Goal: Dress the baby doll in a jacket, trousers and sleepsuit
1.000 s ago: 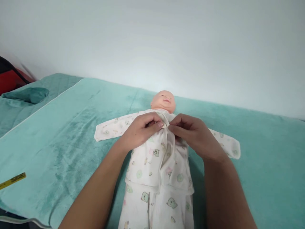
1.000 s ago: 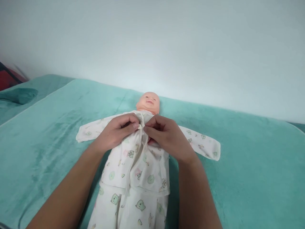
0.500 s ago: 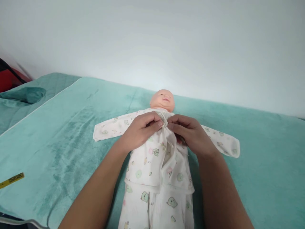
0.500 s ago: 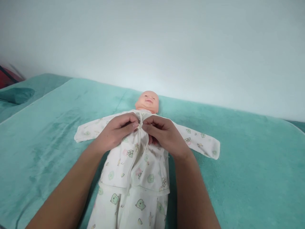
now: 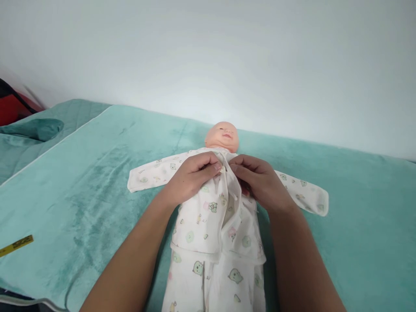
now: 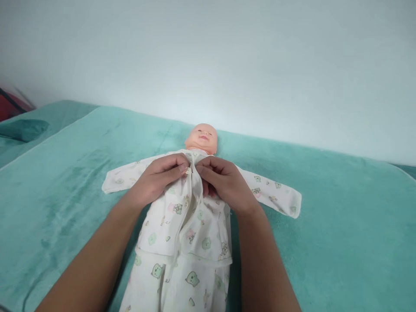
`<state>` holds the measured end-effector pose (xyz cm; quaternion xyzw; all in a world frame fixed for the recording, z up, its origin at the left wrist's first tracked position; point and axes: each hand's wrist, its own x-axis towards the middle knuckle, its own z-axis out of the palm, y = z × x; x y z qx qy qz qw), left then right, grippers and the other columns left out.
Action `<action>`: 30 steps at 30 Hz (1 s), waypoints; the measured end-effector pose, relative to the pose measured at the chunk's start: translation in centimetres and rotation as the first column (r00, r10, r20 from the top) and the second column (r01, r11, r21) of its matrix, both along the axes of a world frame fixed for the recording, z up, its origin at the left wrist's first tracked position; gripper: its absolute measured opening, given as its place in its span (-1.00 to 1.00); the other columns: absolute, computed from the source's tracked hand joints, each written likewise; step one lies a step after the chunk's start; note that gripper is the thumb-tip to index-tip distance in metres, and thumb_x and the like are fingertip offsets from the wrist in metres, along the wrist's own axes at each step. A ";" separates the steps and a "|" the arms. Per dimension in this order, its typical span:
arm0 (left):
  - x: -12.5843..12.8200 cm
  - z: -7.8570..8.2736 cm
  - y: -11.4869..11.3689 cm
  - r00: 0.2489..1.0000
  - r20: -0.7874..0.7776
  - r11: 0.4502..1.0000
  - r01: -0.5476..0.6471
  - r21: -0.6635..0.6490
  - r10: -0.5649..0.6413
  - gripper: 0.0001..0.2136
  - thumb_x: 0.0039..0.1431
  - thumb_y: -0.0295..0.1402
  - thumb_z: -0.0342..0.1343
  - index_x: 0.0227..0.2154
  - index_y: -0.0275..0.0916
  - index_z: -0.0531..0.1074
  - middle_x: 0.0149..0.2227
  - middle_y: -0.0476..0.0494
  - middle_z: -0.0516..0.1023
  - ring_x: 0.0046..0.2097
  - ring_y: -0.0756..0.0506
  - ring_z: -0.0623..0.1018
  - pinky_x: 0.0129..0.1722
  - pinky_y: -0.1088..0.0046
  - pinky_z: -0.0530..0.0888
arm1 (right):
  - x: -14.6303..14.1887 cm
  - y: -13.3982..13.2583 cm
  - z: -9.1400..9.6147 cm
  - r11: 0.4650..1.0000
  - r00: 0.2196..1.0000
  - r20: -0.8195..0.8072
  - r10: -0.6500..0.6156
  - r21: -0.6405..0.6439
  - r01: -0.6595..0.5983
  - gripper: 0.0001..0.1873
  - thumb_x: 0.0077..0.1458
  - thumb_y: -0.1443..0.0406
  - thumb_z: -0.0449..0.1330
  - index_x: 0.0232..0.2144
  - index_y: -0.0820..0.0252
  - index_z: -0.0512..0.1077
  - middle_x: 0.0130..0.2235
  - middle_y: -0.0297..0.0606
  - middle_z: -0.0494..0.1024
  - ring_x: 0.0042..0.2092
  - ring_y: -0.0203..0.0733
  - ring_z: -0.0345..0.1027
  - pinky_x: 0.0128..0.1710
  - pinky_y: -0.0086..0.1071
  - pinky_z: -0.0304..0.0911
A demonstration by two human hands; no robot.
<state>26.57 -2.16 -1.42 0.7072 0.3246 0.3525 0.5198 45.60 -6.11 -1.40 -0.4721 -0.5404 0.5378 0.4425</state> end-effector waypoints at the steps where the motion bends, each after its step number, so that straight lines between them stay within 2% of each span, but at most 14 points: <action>1: 0.1 0.0 0.0 1.000 -0.015 1.000 -0.004 0.016 0.005 -0.75 0.27 -0.24 0.04 -0.49 -0.23 0.30 -0.46 0.02 0.29 -0.39 0.01 0.27 -0.39 0.45 0.21 | 0.0 0.0 0.0 1.000 1.000 0.006 0.000 0.003 0.000 -0.73 0.17 0.11 0.24 -0.42 0.18 0.45 -0.59 -0.47 0.34 -0.60 -0.44 0.13 -0.63 -0.50 -0.03; 7: 0.2 0.2 -0.1 0.997 -0.078 0.997 -0.015 0.079 0.022 -0.73 0.29 -0.25 0.01 -0.51 -0.23 0.26 -0.46 0.03 0.28 -0.38 0.00 0.28 -0.36 0.44 0.21 | 0.1 0.1 -0.1 1.000 1.000 0.004 0.030 0.003 -0.030 -0.82 0.10 0.18 0.31 -0.38 0.16 0.44 -0.57 -0.49 0.36 -0.58 -0.44 0.16 -0.61 -0.51 0.00; 12: 0.3 0.4 -0.1 0.989 -0.146 0.991 -0.009 0.136 0.029 -0.68 0.32 -0.22 -0.06 -0.53 -0.23 0.19 -0.48 0.02 0.23 -0.38 0.00 0.26 -0.37 0.43 0.20 | 0.0 0.1 0.3 1.000 0.996 0.092 0.022 -0.012 -0.021 -0.75 -0.02 0.20 0.39 -0.36 0.15 0.41 -0.61 -0.51 0.35 -0.58 -0.39 0.22 -0.59 -0.50 0.06; 17: 0.4 0.5 -0.2 0.982 -0.181 0.987 -0.019 0.161 0.048 -0.71 0.24 -0.23 0.06 -0.53 -0.22 0.19 -0.49 0.06 0.20 -0.41 0.02 0.20 -0.42 0.44 0.15 | -0.4 -0.1 0.7 1.000 0.989 0.148 0.024 0.005 -0.025 -0.74 -0.02 0.20 0.39 -0.38 0.14 0.38 -0.59 -0.52 0.33 -0.58 -0.41 0.19 -0.60 -0.50 0.03; 23: 0.3 0.4 -0.2 0.986 -0.160 0.992 -0.024 0.126 0.045 -0.79 0.20 -0.38 0.00 -0.54 -0.22 0.18 -0.48 0.05 0.16 -0.40 0.01 0.22 -0.40 0.44 0.17 | -0.3 0.0 0.5 1.000 0.991 0.134 0.027 0.000 -0.027 -0.71 -0.03 0.17 0.40 -0.37 0.13 0.37 -0.59 -0.52 0.33 -0.58 -0.40 0.19 -0.60 -0.49 0.02; 30: -0.2 -0.2 0.1 0.998 -0.056 0.999 0.010 0.043 -0.008 -0.83 0.24 -0.30 0.03 -0.45 -0.22 0.32 -0.42 0.01 0.23 -0.37 0.00 0.25 -0.39 0.44 0.18 | -0.4 -0.1 0.7 1.000 0.992 0.123 0.014 0.016 -0.016 -0.72 0.06 0.11 0.33 -0.37 0.14 0.36 -0.60 -0.51 0.32 -0.58 -0.40 0.19 -0.59 -0.49 0.02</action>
